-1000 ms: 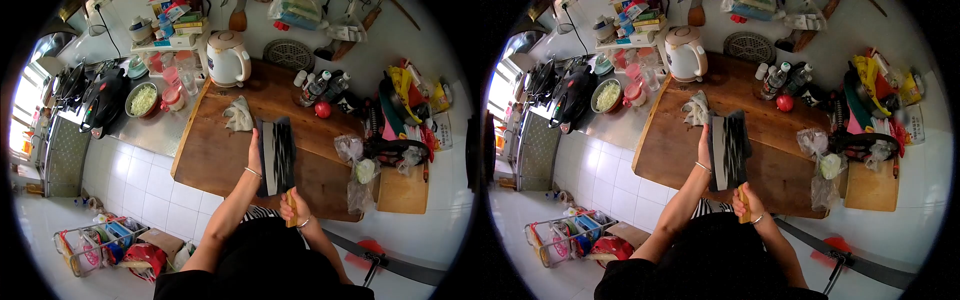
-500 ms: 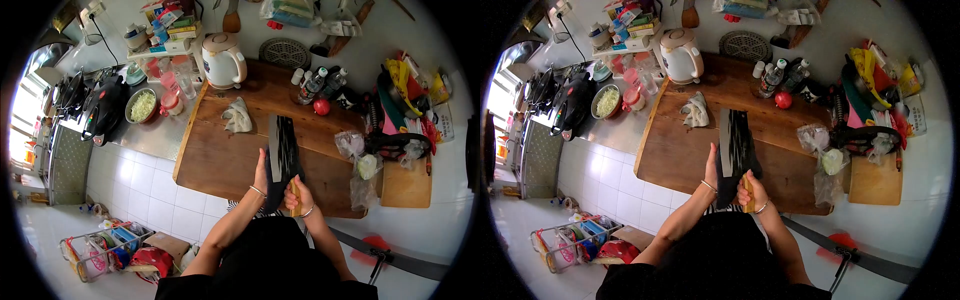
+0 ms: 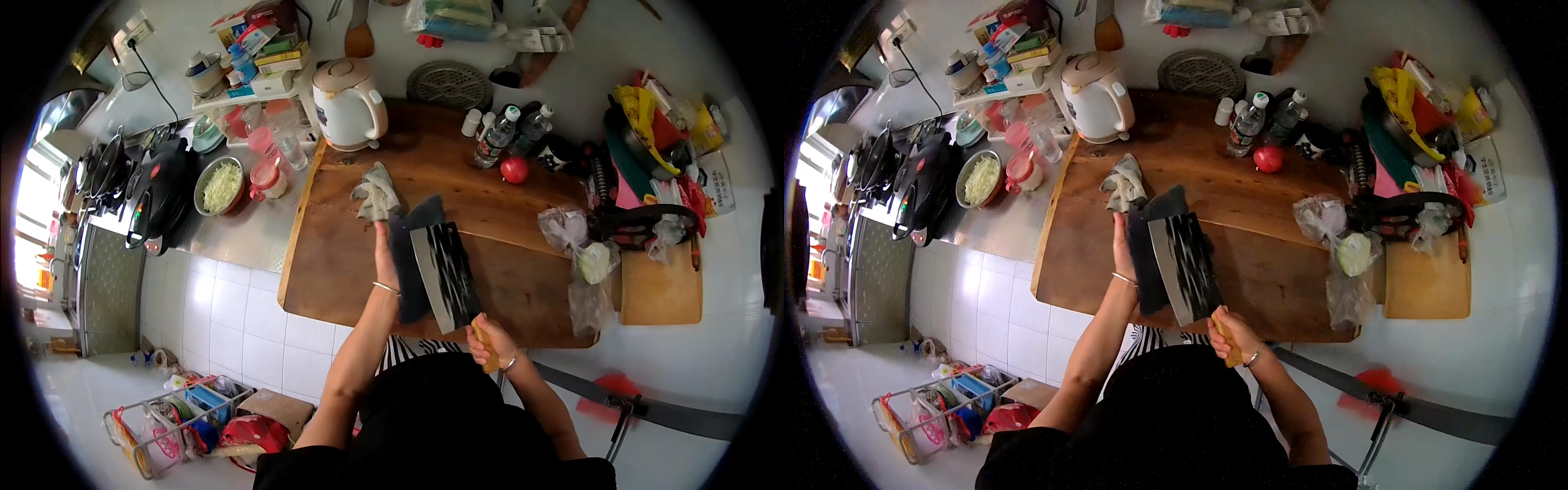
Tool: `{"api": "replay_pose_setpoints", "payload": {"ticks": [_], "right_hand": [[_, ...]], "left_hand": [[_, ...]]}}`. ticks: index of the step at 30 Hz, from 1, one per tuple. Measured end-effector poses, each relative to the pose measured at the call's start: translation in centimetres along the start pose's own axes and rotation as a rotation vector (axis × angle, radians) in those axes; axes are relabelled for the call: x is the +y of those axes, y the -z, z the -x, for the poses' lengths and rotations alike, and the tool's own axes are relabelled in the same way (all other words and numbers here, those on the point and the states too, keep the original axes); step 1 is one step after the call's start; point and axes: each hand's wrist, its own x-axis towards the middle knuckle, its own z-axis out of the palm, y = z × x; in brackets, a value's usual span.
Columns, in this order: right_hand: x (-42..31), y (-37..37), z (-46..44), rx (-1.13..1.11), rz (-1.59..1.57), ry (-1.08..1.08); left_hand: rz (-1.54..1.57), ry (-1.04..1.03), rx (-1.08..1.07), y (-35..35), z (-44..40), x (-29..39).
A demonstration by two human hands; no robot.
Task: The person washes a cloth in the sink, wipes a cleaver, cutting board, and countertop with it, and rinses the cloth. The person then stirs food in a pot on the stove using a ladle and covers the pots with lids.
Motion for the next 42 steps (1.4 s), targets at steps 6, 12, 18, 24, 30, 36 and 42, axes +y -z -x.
{"api": "replay_pose_setpoints", "payload": {"ticks": [6, 12, 18, 24, 30, 36, 42], "right_hand": [[-2.1, -1.3, 3.0, 0.389, 0.388, 0.237], [-6.4, -2.0, 5.6, 0.510, 0.794, 0.371], [-12.1, -5.7, 8.6, 0.893, 1.728, 0.240], [-16.4, -7.5, 11.5, 1.003, 1.989, 0.311], [-21.0, -7.0, 13.1, 0.924, 2.140, 0.326], [-27.1, -9.4, 13.7, 0.765, 2.493, 0.304], [-35.2, -12.7, 14.8, 0.846, 2.939, 0.700]], "left_hand": [[-0.150, 0.194, 0.070, 2.7, 0.5, 4.0], [-2.697, -0.229, -0.152, -1.8, 3.4, 2.5], [-2.389, -0.757, -0.523, -8.9, 3.7, -2.0], [-2.789, -0.213, -0.513, -4.5, 0.8, -0.5], [-2.204, -0.830, -0.700, -12.1, -1.7, -4.9], [-1.913, -1.116, -0.703, -14.9, -9.3, -15.2], [-1.658, -0.949, -0.542, -19.9, -16.0, -17.5]]}}
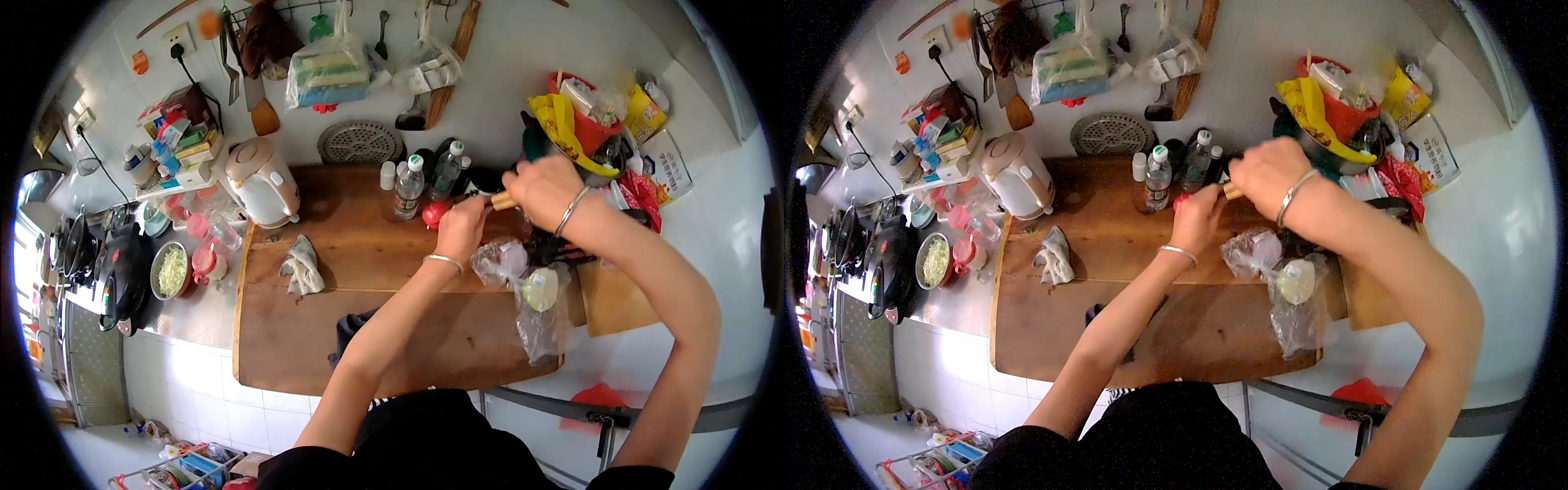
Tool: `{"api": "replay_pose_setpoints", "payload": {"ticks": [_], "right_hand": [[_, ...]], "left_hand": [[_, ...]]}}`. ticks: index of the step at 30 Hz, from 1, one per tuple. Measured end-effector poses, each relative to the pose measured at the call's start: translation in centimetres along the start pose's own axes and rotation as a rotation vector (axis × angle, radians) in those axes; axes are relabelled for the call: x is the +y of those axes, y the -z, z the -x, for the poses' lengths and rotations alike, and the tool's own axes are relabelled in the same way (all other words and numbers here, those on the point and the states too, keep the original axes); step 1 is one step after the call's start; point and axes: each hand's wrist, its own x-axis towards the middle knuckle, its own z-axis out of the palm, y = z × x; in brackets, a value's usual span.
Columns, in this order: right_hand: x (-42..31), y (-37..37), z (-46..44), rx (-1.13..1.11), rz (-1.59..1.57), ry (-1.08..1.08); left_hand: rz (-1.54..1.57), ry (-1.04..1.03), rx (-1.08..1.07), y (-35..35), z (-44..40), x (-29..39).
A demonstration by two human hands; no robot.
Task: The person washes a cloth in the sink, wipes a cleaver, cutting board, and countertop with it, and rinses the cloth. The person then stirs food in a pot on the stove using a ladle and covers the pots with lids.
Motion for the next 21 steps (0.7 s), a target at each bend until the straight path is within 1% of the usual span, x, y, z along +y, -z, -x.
{"api": "replay_pose_setpoints", "payload": {"ticks": [2, 4, 5, 6, 7, 8, 9, 10, 11, 12, 13, 14, 15, 17, 19, 20, 21], "right_hand": [[1.9, 1.6, -2.2, -0.028, 0.077, 0.034], [3.9, 2.0, -4.5, 0.007, 0.204, 0.057], [5.0, 2.0, -5.6, 0.074, 0.237, 0.090], [6.1, 1.9, -6.6, 0.140, 0.268, 0.122], [6.9, 2.0, -7.6, 0.135, 0.271, 0.116], [7.6, 2.2, -8.7, 0.063, 0.319, 0.103], [8.1, 2.1, -9.7, -0.008, 0.361, 0.088], [8.6, 1.8, -10.6, -0.011, 0.357, 0.077], [9.0, 1.5, -11.5, -0.102, 0.380, 0.034], [9.4, 1.0, -12.4, -0.194, 0.400, -0.008], [9.9, -0.1, -13.3, -0.199, 0.392, -0.014], [10.1, -1.3, -14.4, -0.279, 0.409, -0.056], [10.6, -2.6, -15.2, -0.355, 0.428, -0.096], [11.3, -5.6, -16.3, -0.354, 0.413, -0.103], [11.6, -6.6, -17.0, -0.379, 0.403, -0.119], [11.8, -7.2, -17.4, -0.378, 0.400, -0.123], [12.0, -8.4, -17.9, -0.383, 0.379, -0.139]], "left_hand": [[0.110, 0.031, 0.183, -1.4, -3.2, -0.5], [0.167, 0.069, 0.253, -2.7, -6.5, -1.1], [0.207, 0.051, 0.296, -3.2, -8.2, -1.7], [0.202, 0.112, 0.240, -3.2, -9.6, -2.3], [0.238, 0.085, 0.246, -3.6, -11.0, -3.0], [0.272, 0.058, 0.251, -3.8, -12.4, -3.7], [0.237, 0.065, 0.225, -4.0, -13.5, -4.4], [0.201, 0.072, 0.198, -4.3, -14.6, -5.2], [0.107, 0.080, 0.157, -4.6, -15.5, -6.2], [0.109, 0.079, 0.147, -4.5, -16.2, -6.8], [-0.022, 0.098, 0.050, -4.4, -16.8, -7.4], [-0.153, 0.113, -0.044, -4.3, -17.3, -7.9], [-0.187, 0.064, -0.046, -4.5, -17.7, -8.8], [-0.191, 0.073, -0.055, -4.7, -18.4, -10.0], [-0.208, 0.136, -0.082, -5.0, -19.0, -10.7], [-0.210, 0.134, -0.086, -5.2, -19.2, -11.0], [0.223, 0.332, -0.090, -5.9, -19.1, -11.9]]}}
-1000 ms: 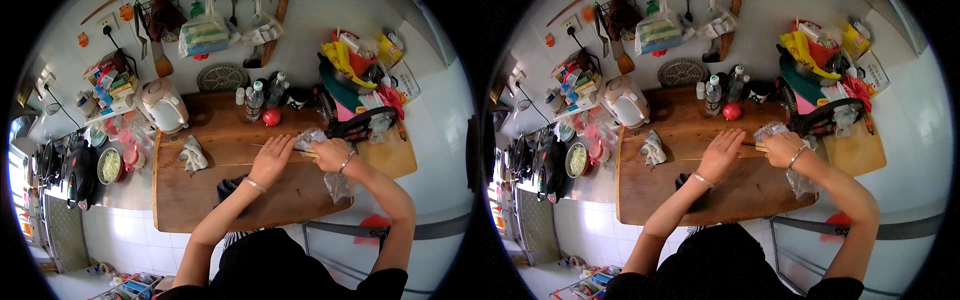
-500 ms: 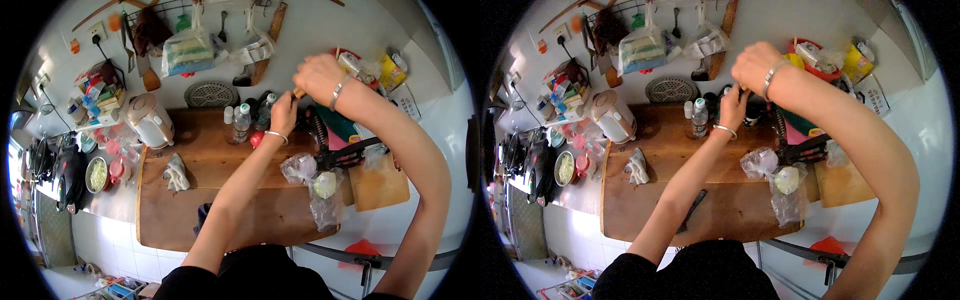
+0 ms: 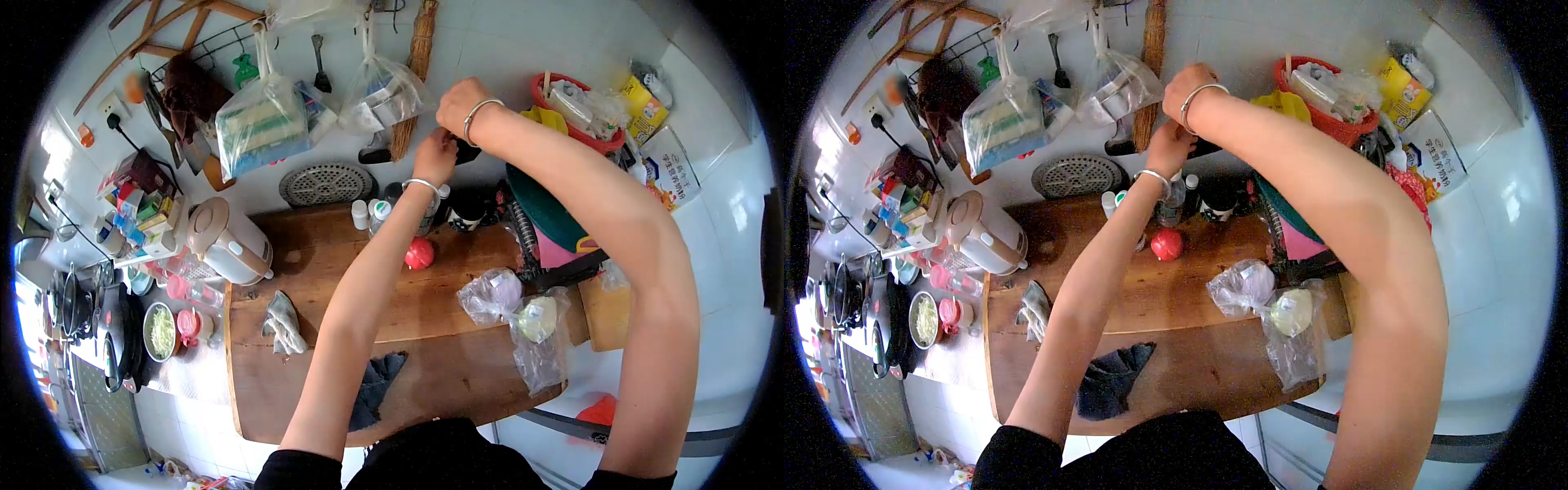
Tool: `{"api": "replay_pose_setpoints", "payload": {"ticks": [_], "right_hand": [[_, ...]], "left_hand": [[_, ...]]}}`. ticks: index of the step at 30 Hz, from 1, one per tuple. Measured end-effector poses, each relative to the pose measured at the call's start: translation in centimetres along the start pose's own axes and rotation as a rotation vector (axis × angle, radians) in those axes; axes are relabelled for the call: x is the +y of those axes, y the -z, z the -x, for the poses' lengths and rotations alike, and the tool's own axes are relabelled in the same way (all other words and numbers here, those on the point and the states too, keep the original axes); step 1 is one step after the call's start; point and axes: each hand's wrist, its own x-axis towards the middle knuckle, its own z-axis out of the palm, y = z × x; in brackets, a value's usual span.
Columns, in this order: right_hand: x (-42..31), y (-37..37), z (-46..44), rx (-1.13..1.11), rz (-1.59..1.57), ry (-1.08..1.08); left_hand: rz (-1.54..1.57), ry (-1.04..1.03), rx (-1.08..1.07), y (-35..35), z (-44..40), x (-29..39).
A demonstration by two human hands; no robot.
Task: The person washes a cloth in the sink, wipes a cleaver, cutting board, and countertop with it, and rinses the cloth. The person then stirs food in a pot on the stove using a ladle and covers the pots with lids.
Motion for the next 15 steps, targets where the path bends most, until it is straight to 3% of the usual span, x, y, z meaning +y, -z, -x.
{"api": "replay_pose_setpoints", "payload": {"ticks": [1, 3, 5, 11, 15], "right_hand": [[-0.2, -0.5, -0.6, -0.010, -0.022, -0.010], [-0.5, -1.5, -1.3, -0.048, -0.036, -0.018], [-1.0, -2.7, -2.2, -0.084, -0.052, -0.023], [-2.1, -7.0, -4.5, -0.183, -0.152, -0.054], [-3.2, -10.5, -6.0, -0.178, -0.231, -0.181]], "left_hand": [[0.437, 0.181, -0.055, -0.4, -0.3, -1.0], [0.542, 0.221, -0.039, -1.4, -0.1, -2.1], [0.867, 0.397, -0.031, -2.0, 0.7, -2.4], [1.071, 0.435, -0.174, -3.2, 0.9, -2.7], [1.260, 0.591, -0.182, -5.2, -0.2, -5.4]]}}
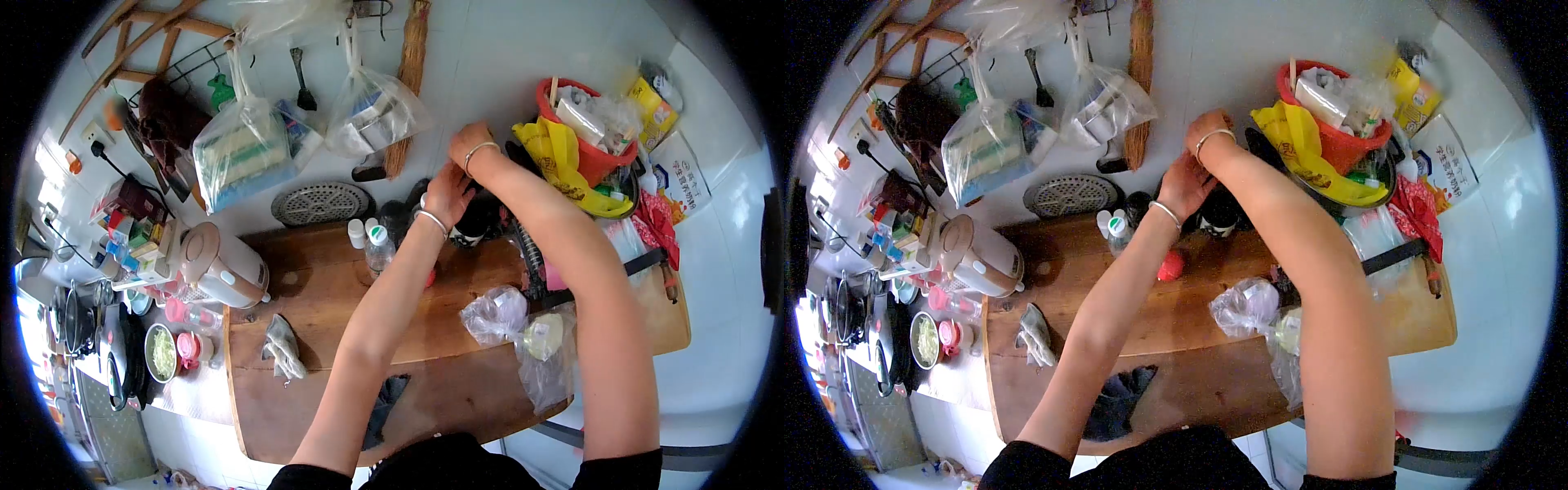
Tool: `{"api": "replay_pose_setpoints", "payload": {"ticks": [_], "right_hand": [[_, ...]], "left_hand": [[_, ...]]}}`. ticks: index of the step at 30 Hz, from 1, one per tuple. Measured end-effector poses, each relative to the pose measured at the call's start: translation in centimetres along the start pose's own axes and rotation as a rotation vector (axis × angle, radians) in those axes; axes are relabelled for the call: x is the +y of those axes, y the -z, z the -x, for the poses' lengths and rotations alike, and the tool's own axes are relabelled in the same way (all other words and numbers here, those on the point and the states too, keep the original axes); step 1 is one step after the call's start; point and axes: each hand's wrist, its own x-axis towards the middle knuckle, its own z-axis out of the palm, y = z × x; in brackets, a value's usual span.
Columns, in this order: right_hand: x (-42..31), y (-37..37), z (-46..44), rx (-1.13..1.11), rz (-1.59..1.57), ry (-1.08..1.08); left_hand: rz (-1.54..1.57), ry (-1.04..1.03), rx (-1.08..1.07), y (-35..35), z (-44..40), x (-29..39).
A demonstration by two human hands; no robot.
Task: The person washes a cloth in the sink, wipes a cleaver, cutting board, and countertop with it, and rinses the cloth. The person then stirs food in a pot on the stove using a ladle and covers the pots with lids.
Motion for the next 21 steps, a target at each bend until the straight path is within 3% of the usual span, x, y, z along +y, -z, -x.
{"api": "replay_pose_setpoints", "payload": {"ticks": [12, 21], "right_hand": [[-2.4, -8.8, -3.9, 0.079, -0.161, -0.094], [-3.9, -14.0, -6.6, 0.133, -0.140, -0.103]], "left_hand": [[0.137, 0.109, -0.063, 1.9, -2.5, -3.4], [0.046, 0.106, -0.024, 2.5, -1.7, -4.2]]}}
